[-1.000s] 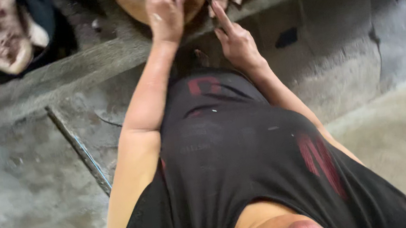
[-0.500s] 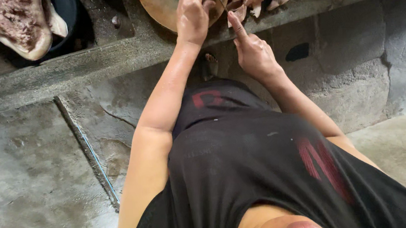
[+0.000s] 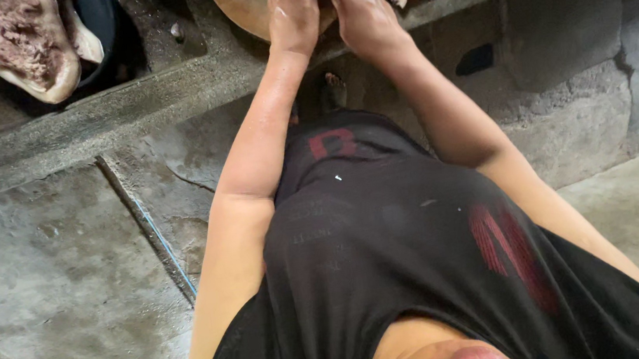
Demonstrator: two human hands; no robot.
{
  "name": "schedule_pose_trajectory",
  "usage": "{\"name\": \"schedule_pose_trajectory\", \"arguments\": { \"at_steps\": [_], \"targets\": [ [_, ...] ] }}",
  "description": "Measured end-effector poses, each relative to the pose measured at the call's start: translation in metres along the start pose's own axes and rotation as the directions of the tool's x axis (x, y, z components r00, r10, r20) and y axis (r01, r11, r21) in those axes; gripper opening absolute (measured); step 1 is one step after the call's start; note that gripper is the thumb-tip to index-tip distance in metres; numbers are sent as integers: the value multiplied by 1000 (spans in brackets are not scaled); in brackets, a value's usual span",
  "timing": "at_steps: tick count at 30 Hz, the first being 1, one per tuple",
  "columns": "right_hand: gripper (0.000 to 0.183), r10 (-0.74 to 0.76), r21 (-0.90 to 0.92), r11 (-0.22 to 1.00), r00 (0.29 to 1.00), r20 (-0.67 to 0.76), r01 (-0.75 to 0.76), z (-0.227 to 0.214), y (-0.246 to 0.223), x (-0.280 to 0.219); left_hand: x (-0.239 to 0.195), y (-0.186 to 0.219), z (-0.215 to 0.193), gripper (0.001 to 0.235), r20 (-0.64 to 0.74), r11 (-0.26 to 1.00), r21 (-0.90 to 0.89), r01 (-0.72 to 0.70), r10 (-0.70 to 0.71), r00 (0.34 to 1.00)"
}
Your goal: The person stands at a concrete counter and uses a knife to cut pieces of raw meat on a wooden cutting board. They repeatedly slice the meat into smaller chunks and transfer them into a black bowl. Another person briefly walks by in the background.
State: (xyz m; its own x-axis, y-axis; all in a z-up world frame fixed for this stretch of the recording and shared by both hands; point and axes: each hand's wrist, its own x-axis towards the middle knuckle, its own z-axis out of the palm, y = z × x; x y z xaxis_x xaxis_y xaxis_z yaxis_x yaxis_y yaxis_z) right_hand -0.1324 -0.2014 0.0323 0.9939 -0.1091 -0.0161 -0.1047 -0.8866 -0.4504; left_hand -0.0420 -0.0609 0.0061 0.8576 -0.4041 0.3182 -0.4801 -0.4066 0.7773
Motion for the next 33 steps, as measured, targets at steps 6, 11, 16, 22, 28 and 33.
{"name": "schedule_pose_trajectory", "arguments": {
  "at_steps": [6, 11, 16, 22, 28, 33],
  "targets": [
    [72, -52, 70, 996, 999, -9, 52, -23, -10, -29, -8, 4, -21, 21, -37, 996, -67, 53, -56, 998],
    [75, 59, 131, 989, 993, 98, -72, -58, -52, -79, -12, 7, -21, 21, -28, 999, 29, 28, -27, 999],
    [75, 124, 75, 987, 973, 193, -141, -62, -54, -75, -10, 7, -15, 34, -39, 992, 126, -6, 11, 999],
    [76, 69, 84, 992, 965, 255, -94, -82, -41, -71, -7, -2, -11, 28, 77, 975, 222, 5, -23, 997],
    [76, 67, 115, 989, 969, 239, -96, -67, -44, -54, -7, -3, -9, 26, 89, 983, 178, 54, -71, 993],
    [69, -117, 130, 985, 993, 6, 115, -26, -27, -26, -10, -13, -8, 29, 30, 991, 134, -19, 15, 999]
  ]
}}
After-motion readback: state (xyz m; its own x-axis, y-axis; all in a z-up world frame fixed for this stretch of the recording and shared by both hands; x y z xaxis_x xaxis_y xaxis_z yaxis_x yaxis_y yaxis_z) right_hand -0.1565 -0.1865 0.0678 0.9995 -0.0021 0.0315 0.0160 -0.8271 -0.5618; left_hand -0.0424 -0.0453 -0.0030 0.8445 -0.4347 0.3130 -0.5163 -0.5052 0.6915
